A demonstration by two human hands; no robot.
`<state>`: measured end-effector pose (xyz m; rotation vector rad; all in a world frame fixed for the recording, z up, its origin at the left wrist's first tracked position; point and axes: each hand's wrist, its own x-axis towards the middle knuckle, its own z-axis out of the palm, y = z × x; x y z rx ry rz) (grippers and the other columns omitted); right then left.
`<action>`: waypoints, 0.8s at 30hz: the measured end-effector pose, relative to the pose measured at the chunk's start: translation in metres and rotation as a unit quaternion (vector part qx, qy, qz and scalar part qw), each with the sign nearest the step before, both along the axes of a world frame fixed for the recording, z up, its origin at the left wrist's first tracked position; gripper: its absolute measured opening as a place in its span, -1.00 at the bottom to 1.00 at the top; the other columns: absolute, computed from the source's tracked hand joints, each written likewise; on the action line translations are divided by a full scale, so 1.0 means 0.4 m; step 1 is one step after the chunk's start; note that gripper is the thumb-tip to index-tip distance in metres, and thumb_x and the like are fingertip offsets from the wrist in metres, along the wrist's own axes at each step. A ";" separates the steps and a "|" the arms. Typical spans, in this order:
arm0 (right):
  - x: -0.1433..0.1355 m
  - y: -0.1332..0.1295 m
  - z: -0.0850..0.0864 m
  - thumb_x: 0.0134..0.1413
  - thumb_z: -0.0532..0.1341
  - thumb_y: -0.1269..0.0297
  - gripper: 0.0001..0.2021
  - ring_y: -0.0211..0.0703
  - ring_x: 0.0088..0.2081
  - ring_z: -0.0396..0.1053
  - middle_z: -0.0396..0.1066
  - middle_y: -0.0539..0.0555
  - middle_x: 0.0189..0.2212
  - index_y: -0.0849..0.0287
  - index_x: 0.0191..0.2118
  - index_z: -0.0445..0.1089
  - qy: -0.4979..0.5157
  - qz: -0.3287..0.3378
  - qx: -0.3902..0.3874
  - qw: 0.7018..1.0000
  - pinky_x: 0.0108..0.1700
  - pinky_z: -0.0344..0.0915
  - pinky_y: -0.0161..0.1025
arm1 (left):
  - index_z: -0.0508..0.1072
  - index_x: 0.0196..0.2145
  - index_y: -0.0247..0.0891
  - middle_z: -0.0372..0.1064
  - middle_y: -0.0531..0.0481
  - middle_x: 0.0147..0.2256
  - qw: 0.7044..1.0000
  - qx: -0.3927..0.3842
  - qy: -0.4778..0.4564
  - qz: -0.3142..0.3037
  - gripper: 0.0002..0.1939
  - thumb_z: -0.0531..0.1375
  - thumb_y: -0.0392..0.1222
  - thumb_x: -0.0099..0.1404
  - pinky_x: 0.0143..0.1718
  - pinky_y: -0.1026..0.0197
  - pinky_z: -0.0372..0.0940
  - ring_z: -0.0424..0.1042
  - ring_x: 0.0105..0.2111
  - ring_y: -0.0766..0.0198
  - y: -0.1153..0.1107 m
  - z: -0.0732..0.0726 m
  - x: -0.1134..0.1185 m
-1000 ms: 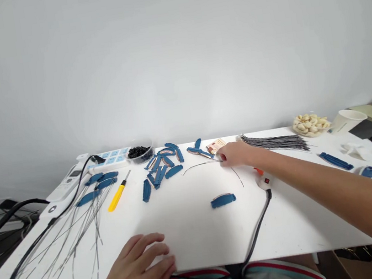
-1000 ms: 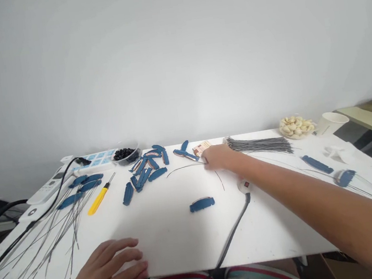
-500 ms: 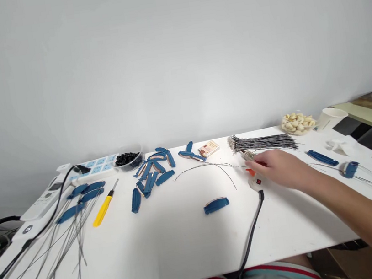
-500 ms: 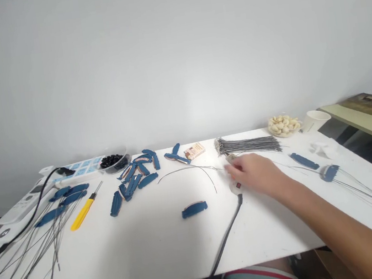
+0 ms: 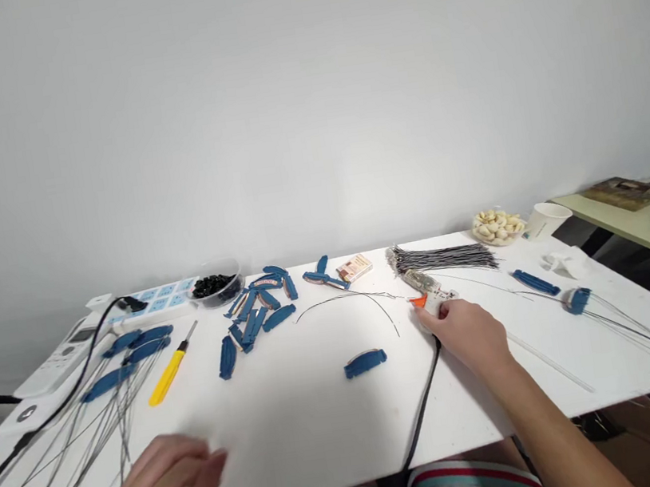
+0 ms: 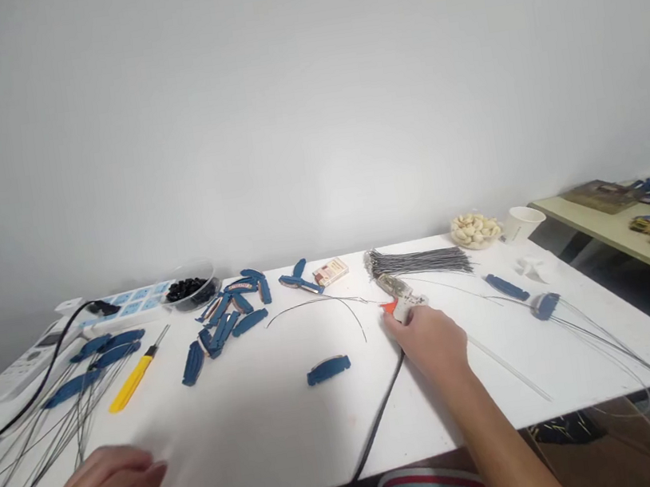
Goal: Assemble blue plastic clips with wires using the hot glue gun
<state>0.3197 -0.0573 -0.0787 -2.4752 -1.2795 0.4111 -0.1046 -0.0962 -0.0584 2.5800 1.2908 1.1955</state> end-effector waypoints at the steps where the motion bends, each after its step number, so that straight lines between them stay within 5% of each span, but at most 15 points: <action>1: 0.001 -0.003 -0.002 0.14 0.17 -0.27 -0.47 0.04 -0.41 0.35 0.48 0.15 -0.49 0.06 -0.60 0.31 0.005 -0.009 0.012 1.000 -0.38 0.08 -0.16 | 0.42 -0.41 -0.14 0.42 -0.01 -0.36 0.999 -0.009 0.000 -0.031 -0.78 0.22 -0.28 0.43 -0.39 0.21 0.38 0.45 -0.35 0.21 0.017 0.010 0.026; 8: 0.036 -0.039 -0.021 0.12 0.22 -0.04 -0.52 -0.17 -0.53 0.07 0.12 -0.05 -0.69 0.06 -0.63 0.03 0.097 -0.049 0.113 0.988 -0.47 -0.04 -0.21 | 0.39 -0.42 -0.21 0.42 0.00 -0.34 0.977 -0.105 -0.031 -0.181 -0.75 0.22 -0.34 0.46 -0.25 0.19 0.31 0.42 -0.30 0.26 0.143 0.008 0.262; 16: 0.107 -0.051 -0.072 0.15 0.25 -0.10 -0.58 -0.21 -0.62 0.14 0.13 -0.09 -0.71 0.11 -0.53 0.28 0.301 -0.056 0.189 0.933 -0.59 0.05 -0.26 | 0.54 -0.30 -0.18 0.51 -0.04 -0.25 0.945 -0.243 -0.022 -0.218 -0.82 0.21 -0.15 0.47 -0.09 0.10 0.31 0.43 -0.16 0.14 0.228 -0.019 0.435; 20: 0.136 -0.058 -0.098 0.19 0.25 -0.07 -0.56 -0.26 -0.66 0.10 0.14 -0.09 -0.71 0.10 -0.56 0.24 0.383 -0.055 0.235 0.892 -0.64 0.01 -0.28 | 0.60 -0.13 -0.13 0.55 -0.04 -0.19 0.936 -0.269 -0.016 -0.227 -0.81 0.21 -0.07 0.44 -0.14 0.11 0.33 0.45 -0.19 0.13 0.294 -0.024 0.545; 24: 0.153 -0.070 -0.114 0.20 0.25 0.01 -0.59 -0.27 -0.64 0.08 0.17 -0.08 -0.69 0.11 -0.57 0.24 0.445 -0.045 0.275 0.851 -0.62 0.01 -0.28 | 0.46 0.23 -0.10 0.54 -0.04 -0.05 0.922 -0.294 -0.027 -0.249 -0.58 0.14 -0.09 0.47 -0.21 0.17 0.34 0.47 -0.23 0.19 0.376 -0.035 0.688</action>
